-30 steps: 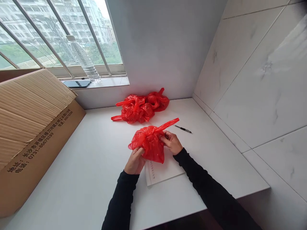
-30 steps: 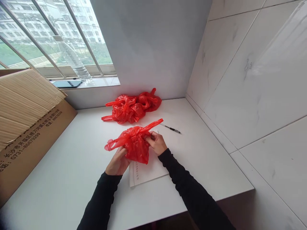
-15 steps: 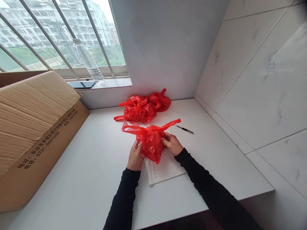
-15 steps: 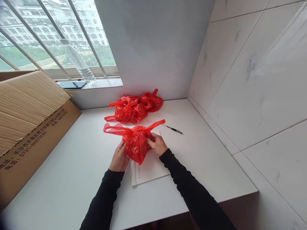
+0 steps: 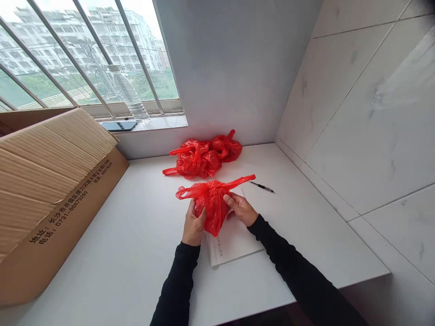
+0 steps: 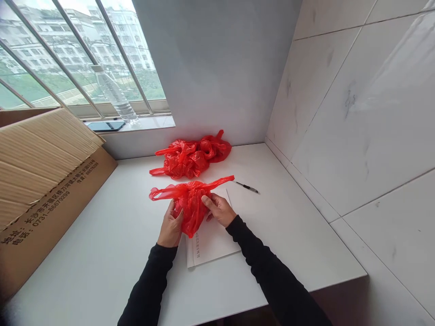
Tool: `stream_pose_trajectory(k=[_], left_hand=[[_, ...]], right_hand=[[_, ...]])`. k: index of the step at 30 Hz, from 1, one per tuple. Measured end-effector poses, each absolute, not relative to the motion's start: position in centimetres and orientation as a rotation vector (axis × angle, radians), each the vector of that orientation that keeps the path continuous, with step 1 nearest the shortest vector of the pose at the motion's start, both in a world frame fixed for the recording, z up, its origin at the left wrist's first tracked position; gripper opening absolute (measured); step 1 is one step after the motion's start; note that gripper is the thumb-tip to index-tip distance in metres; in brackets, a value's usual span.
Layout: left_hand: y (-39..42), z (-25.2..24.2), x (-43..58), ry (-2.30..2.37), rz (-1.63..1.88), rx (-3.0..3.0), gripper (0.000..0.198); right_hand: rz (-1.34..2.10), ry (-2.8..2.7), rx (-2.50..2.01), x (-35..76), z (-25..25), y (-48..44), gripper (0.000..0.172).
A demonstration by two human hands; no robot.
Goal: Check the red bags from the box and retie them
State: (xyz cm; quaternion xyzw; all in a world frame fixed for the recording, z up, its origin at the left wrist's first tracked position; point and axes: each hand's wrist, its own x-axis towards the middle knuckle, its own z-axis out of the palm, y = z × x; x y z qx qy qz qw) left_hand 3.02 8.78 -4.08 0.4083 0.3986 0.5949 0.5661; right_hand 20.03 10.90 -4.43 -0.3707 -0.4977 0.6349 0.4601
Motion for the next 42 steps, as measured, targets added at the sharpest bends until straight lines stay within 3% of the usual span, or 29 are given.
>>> stream_pose_trajectory(k=[8, 13, 16, 18, 29, 33, 35, 39, 42], left_hand=[[8.8, -4.7, 2.7, 0.994, 1.405, 0.996, 0.056], [8.4, -4.3, 2.6, 0.941, 1.385, 1.040, 0.049], [8.1, -4.0, 2.6, 0.894, 1.389, 1.012, 0.061], [8.0, -4.0, 2.6, 0.884, 1.385, 0.984, 0.068], [8.4, -3.9, 2.6, 0.872, 1.369, 1.016, 0.055], [8.6, -4.0, 2.6, 0.937, 1.389, 0.961, 0.062], [8.7, -4.0, 2.5, 0.960, 1.385, 0.939, 0.062], [8.7, -4.0, 2.5, 0.949, 1.362, 0.887, 0.065], [8.5, -4.0, 2.7, 0.973, 1.327, 0.926, 0.059]], right_hand=[[1.438, -1.224, -0.896, 19.6, -5.2, 10.8, 0.033], [1.521, -1.138, -0.870, 20.3, -4.6, 11.2, 0.042], [1.678, -0.942, -0.902, 20.6, -4.7, 11.6, 0.059], [1.737, -0.862, -0.936, 20.8, -4.9, 11.9, 0.060], [1.834, -0.830, -0.717, 20.5, -4.4, 11.5, 0.048], [1.848, -0.854, -0.639, 20.3, -4.7, 11.4, 0.024], [1.837, -0.892, -0.607, 20.3, -4.8, 11.4, 0.020], [1.840, -0.907, -0.579, 20.5, -4.9, 11.5, 0.027], [1.838, -0.870, -0.610, 20.5, -4.9, 11.4, 0.041]])
